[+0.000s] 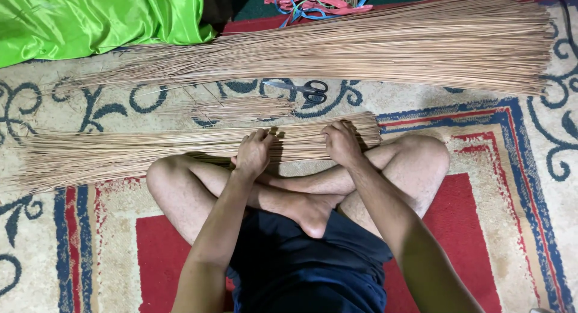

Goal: Sorting and aligning broom straws to assemble a traditional broom

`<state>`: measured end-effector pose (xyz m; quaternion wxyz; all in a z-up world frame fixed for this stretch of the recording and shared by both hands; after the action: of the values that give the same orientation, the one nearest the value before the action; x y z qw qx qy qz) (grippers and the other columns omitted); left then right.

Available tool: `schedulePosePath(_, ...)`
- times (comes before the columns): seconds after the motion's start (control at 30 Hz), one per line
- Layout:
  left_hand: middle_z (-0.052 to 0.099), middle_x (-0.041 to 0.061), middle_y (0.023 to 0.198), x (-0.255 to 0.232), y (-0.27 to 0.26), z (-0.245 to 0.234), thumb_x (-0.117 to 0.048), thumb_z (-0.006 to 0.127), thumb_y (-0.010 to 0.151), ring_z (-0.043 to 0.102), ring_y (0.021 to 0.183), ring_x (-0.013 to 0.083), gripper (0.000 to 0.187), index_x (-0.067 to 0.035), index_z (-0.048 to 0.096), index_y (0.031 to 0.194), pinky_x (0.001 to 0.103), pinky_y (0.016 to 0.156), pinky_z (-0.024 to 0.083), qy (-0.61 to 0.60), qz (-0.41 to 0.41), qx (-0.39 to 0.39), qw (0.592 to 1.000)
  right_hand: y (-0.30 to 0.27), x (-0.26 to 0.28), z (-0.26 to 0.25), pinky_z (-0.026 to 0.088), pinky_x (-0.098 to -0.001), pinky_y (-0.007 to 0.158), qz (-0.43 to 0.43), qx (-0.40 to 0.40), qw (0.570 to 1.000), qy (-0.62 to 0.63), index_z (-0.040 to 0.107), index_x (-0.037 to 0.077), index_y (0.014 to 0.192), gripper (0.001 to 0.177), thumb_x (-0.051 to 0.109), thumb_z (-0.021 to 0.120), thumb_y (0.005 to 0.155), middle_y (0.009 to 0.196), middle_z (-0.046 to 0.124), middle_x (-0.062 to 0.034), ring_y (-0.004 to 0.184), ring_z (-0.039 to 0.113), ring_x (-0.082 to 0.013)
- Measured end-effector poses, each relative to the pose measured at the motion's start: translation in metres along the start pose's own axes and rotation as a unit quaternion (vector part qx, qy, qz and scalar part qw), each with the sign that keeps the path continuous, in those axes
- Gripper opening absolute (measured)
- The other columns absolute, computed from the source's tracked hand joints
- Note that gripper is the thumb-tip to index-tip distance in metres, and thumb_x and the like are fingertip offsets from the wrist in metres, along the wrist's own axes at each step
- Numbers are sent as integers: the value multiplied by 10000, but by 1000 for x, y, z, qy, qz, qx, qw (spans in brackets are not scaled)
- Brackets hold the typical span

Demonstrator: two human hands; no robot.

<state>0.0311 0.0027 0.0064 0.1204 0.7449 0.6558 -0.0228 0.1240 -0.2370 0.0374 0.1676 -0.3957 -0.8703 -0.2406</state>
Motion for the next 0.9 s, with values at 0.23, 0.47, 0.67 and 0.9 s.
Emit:
schedulePosePath(0.23, 584, 50, 1041, 0, 0, 2, -145, 588, 873, 641, 998, 271, 135, -187, 669, 973, 381, 832, 490, 19, 4, 0, 1000, -1, -1, 1, 541, -484, 778, 23, 18, 1000, 0, 746, 129, 920, 109, 82, 683, 845, 872, 611, -137, 867, 643, -411)
schedulePosePath(0.47, 571, 56, 1114, -2, -1, -5, -132, 581, 897, 607, 1066, 273, 194, -197, 674, 1054, 379, 883, 491, 12, -20, 44, 999, -2, -4, 7, 538, -460, 820, 37, 26, 999, -12, 765, 137, 958, 153, 88, 701, 827, 920, 618, -120, 913, 631, -386)
schedulePosePath(0.67, 559, 61, 1158, 1, 0, 2, -153, 588, 884, 567, 1113, 276, 236, -202, 663, 1103, 381, 904, 479, 23, -18, 49, 998, -2, -8, 9, 522, -461, 846, 39, 31, 999, -5, 764, 126, 990, 181, 80, 713, 822, 940, 609, -125, 938, 614, -389)
schedulePosePath(0.9, 585, 51, 1181, 3, 9, 10, -192, 623, 886, 591, 1112, 266, 197, -184, 681, 1073, 392, 903, 493, 11, -34, 28, 999, 7, -4, 7, 524, -458, 867, 37, 32, 999, -4, 768, 122, 984, 185, 89, 744, 803, 913, 613, -132, 930, 613, -396)
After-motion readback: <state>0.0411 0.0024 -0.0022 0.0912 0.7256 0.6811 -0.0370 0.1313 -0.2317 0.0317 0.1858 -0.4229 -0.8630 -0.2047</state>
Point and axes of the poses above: each hand's wrist, its own y-axis towards the middle knuckle, its own z-axis out of the palm, x = y × z, the point moved 7 cm from there along y, towards the middle knuckle
